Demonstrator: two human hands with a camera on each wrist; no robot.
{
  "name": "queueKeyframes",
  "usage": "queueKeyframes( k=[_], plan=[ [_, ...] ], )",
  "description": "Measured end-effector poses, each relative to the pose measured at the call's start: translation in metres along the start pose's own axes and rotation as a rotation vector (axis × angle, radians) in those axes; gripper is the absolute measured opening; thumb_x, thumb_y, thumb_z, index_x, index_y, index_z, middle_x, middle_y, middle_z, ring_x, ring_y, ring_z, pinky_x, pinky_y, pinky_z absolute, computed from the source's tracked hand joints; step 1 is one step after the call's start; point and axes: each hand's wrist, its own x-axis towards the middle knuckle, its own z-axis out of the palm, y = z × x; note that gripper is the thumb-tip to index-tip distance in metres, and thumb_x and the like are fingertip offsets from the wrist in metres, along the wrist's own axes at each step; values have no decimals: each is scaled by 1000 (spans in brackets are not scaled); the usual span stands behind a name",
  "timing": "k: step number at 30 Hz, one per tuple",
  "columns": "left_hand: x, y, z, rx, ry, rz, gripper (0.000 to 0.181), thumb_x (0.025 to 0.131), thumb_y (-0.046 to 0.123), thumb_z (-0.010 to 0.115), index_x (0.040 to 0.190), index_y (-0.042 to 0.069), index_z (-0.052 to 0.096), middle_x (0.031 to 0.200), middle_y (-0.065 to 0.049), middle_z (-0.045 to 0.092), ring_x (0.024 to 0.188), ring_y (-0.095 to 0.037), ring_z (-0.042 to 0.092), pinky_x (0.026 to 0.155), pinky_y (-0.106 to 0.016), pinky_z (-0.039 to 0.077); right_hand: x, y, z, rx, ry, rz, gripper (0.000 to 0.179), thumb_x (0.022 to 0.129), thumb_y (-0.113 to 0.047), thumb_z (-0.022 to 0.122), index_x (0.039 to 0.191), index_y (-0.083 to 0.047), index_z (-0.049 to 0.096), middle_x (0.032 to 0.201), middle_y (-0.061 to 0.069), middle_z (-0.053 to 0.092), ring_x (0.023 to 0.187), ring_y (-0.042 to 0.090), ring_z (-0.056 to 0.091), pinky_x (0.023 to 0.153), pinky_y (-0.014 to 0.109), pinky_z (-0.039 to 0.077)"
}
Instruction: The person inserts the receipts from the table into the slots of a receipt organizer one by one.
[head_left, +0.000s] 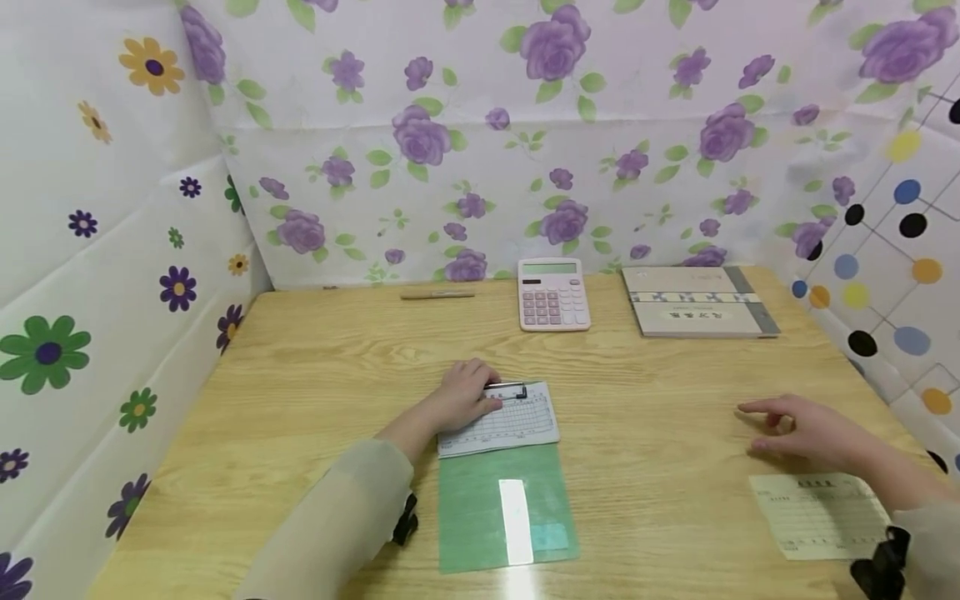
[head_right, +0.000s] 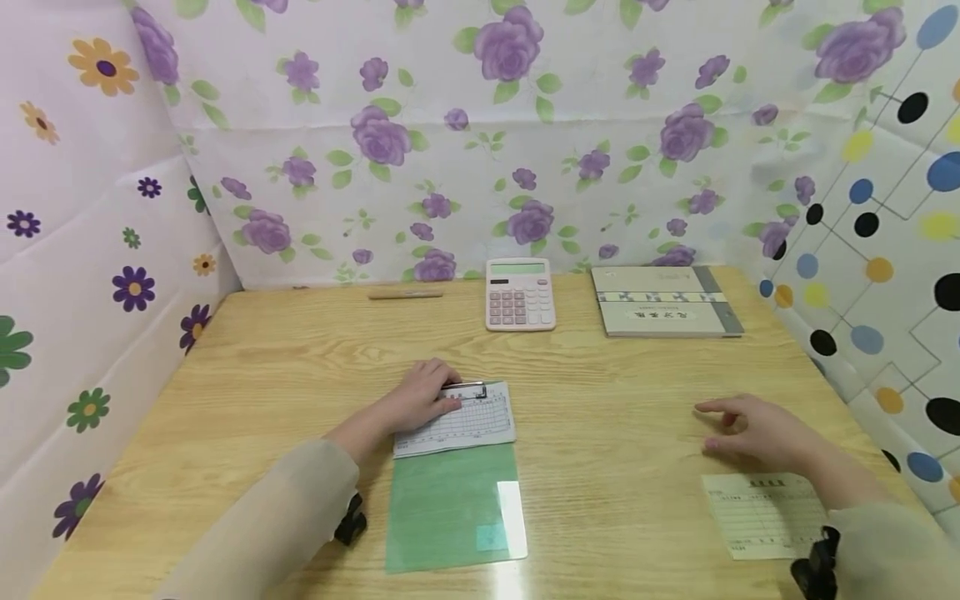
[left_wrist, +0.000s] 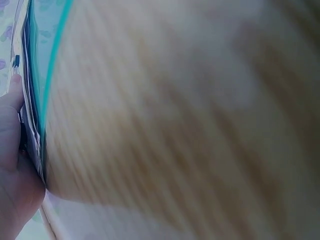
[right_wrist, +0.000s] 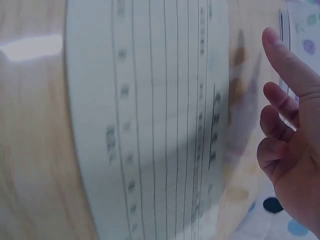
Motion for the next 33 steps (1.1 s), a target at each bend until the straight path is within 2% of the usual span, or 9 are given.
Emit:
queueKeyframes(
  k=[6,10,13,18,19,24,26,29,33],
  plan=[
    [0,1,-1,-12,-14,-7,39,94,36,55,121,10,49,121,-5,46,106,-22,38,95,-39,29,-21,22,-6,-54,-35,104,71,76,-51,71,126,-3,57,101,7,56,85,17,49,65,31,40],
    [0,1,-2,-18,-10,-1,39,94,36,56,122,10,49,121,-5,46,107,-23,38,96,-40,29,-35,39,-8,-80,-24,161,68,74,-50,73,118,1,60,105,11,59,89,23,52,66,33,42],
    [1,1,-1,-12,-16,-3,40,94,37,55,122,10,49,121,-5,46,108,-23,38,96,-40,29,-45,52,-8,-88,-2,171,61,74,-45,75,112,1,62,104,10,61,87,18,54,65,30,43],
    [2,1,-1,-22,-19,-10,39,93,36,56,121,10,49,121,-5,46,108,-23,38,96,-40,29,-55,67,-3,-85,-28,169,55,74,-39,77,106,2,62,99,7,62,82,9,52,65,25,43],
    [2,0,-2,-23,-17,-11,38,93,36,56,121,10,49,121,-5,46,108,-24,38,96,-41,29,-55,68,-2,-90,-27,175,55,73,-40,77,105,2,62,99,6,62,81,7,51,65,24,43],
    [2,0,-3,-14,-20,-20,38,93,37,56,121,11,49,120,-4,46,107,-23,38,96,-40,29,-50,71,1,-116,30,151,52,71,-39,79,100,0,61,94,4,62,83,16,55,68,30,45],
    [2,0,-3,-11,-28,-25,39,93,38,55,121,11,49,120,-4,46,106,-22,38,96,-40,29,-46,70,0,-121,55,137,50,71,-38,79,98,0,61,92,6,61,84,24,55,70,36,45],
    [2,0,-2,-9,-34,-28,40,94,39,55,121,12,49,120,-3,45,106,-21,37,96,-40,28,-39,67,-1,-130,80,137,48,73,-39,78,96,-2,61,90,7,60,84,27,55,71,44,44],
    [1,1,-1,-10,-35,-36,40,93,40,55,121,13,49,121,-3,45,107,-21,37,96,-39,28,-29,63,0,-152,121,104,45,75,-40,76,94,-2,60,88,8,60,82,29,56,70,47,44]
  ],
)
